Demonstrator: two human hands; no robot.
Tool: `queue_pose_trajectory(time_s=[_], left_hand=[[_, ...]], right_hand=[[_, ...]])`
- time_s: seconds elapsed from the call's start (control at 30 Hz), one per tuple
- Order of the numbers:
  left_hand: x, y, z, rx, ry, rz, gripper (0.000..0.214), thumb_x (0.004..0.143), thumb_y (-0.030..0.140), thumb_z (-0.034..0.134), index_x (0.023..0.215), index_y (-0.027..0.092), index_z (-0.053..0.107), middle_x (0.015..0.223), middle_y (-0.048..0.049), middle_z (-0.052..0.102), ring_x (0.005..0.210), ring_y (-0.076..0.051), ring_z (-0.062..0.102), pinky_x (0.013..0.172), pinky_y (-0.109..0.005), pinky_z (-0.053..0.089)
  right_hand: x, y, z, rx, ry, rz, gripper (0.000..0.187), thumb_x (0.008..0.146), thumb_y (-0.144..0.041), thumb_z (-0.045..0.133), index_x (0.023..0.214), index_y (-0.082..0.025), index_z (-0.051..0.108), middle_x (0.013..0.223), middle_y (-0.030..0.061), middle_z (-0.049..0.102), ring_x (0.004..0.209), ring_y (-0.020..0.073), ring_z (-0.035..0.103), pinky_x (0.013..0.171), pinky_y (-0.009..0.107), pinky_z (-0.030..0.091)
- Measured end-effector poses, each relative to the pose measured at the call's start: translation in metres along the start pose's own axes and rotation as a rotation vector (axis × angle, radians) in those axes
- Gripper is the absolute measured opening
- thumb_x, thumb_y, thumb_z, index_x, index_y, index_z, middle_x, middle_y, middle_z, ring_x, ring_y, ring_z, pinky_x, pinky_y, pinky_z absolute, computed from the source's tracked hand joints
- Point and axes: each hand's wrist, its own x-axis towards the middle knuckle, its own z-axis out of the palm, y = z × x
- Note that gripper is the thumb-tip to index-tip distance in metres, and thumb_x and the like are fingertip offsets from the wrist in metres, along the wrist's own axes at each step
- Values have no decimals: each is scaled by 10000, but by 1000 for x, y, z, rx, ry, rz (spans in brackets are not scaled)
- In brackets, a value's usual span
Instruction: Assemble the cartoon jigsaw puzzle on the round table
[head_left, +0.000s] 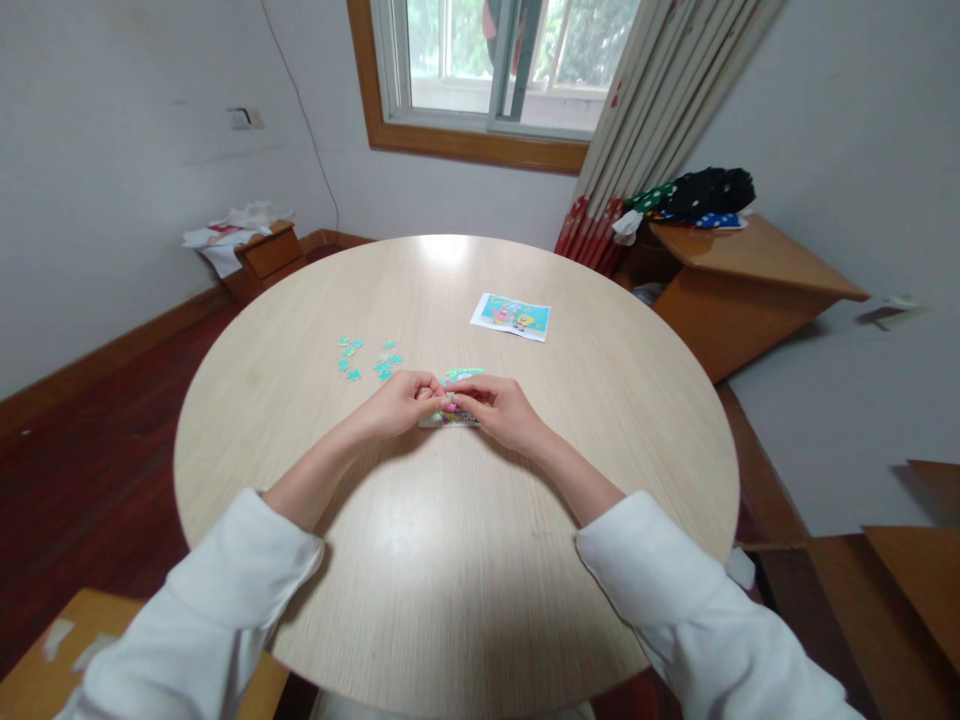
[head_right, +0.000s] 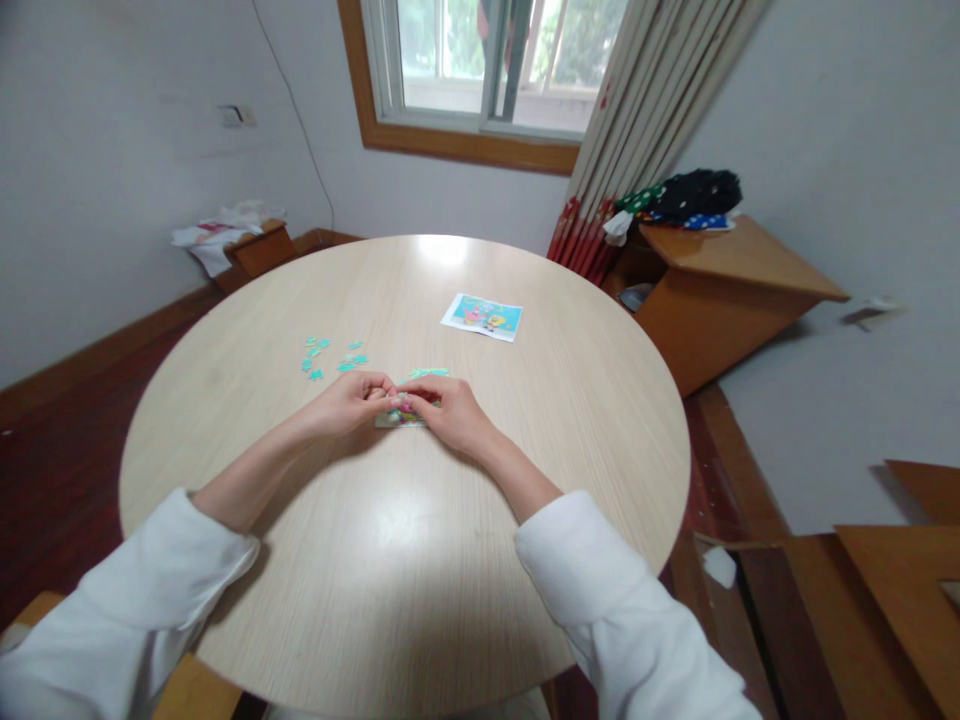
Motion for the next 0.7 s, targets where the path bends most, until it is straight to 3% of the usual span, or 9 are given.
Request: queue_pose_trajectory(time_s=[0.3,0.5,0.7], left_hand=[[-2,10,-1,-150,-20,-13,339,672,454,667,722,120,637,577,-8,570,501,-88,451,485,-218,308],[-4,14,-3,-130,-1,-38,258,686,389,639,706,132,641,544,9,552,492,-87,439,481,-217,318],[-4,14,-3,-131,23,-54,251,670,385,650,697,136,629,525,21,522,483,-87,425,484,-225,318]], right_hand=[[3,4,-1,233,108,151,235,638,-395,741,728,-184,690,725,29,692,663,145,626,640,294,505],[4,2,-6,279,168,225,239,592,-372,773,666,-184,645,603,1,637,568,135,604,549,274,486],[5,2,-5,321,148,265,282,555,-380,794,638,-177,615,592,2,649,510,112,577,500,249,466]])
